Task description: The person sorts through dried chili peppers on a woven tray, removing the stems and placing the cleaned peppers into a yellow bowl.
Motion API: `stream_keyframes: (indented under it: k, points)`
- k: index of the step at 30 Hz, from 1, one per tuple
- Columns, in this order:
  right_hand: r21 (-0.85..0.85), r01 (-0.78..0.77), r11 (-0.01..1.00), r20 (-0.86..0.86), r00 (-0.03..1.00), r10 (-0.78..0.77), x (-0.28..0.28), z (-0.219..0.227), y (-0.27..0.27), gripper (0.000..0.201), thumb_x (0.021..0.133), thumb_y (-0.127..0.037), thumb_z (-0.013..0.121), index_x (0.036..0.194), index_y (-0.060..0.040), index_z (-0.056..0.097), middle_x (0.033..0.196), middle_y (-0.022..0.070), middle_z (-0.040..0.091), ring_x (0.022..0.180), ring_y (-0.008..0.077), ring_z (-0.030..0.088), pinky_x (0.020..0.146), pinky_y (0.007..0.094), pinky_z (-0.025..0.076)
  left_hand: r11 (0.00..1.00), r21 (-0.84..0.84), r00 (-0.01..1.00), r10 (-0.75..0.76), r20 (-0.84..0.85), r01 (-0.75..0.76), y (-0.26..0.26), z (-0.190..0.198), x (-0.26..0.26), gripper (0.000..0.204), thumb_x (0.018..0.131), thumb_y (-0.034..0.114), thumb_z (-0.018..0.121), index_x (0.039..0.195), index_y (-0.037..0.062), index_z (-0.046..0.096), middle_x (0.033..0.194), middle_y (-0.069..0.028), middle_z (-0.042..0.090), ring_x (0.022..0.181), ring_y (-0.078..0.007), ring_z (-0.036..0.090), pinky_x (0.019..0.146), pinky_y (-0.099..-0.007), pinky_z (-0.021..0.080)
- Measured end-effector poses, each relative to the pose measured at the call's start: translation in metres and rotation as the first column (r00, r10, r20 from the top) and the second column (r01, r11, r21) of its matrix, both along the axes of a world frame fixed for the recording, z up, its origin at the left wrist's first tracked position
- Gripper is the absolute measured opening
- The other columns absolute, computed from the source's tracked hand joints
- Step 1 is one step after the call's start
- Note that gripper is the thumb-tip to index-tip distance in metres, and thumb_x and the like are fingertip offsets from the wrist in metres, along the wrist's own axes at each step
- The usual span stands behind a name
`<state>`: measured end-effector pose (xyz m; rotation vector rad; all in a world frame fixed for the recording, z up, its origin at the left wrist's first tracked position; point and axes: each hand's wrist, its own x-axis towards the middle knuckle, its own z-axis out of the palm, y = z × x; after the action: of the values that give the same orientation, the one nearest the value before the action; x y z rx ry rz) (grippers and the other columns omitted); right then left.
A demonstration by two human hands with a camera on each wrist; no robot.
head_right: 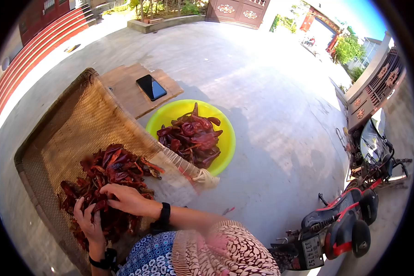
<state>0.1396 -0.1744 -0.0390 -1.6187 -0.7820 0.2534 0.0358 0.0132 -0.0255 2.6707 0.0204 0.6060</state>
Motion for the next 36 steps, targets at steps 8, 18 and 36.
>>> stream_keyframes:
  k: [8,18,36]
  points:
    - [-0.095,-0.013,0.995,0.207,0.978,0.032,-0.005,0.001,0.006,0.027,0.080,-0.002,0.064,0.106,-0.0078,0.060,0.109,0.0085,0.053,0.092,0.0307,0.059,0.074,0.0388,0.049,0.992,-0.121,0.997,-0.046,-0.068,0.038,0.001,0.006,-0.005,0.015,0.094,0.016,0.060,0.102,0.0047,0.064,0.138,-0.0132,0.043,0.134,-0.0360,0.034,0.107,-0.0489,0.032]
    - [0.043,0.040,0.998,-0.257,0.966,-0.028,0.000,0.004,-0.005,0.018,0.093,-0.015,0.060,0.105,-0.0025,0.058,0.085,0.0040,0.056,0.071,0.0168,0.057,0.059,0.0308,0.044,0.980,-0.192,0.979,0.007,-0.203,-0.047,0.001,0.010,-0.010,0.027,0.097,0.018,0.055,0.123,0.0093,0.057,0.145,-0.0111,0.035,0.139,-0.0337,0.026,0.110,-0.0489,0.030]
    - [0.321,0.213,0.923,-0.665,0.745,0.059,0.016,0.009,-0.045,0.018,0.098,-0.017,0.052,0.111,-0.0061,0.058,0.086,0.0003,0.058,0.066,0.0077,0.051,0.059,0.0210,0.041,0.955,-0.261,0.972,0.186,0.145,-0.143,0.019,0.006,-0.008,0.007,0.089,0.008,0.064,0.095,0.0083,0.064,0.099,-0.0068,0.064,0.103,-0.0278,0.056,0.100,-0.0436,0.038]
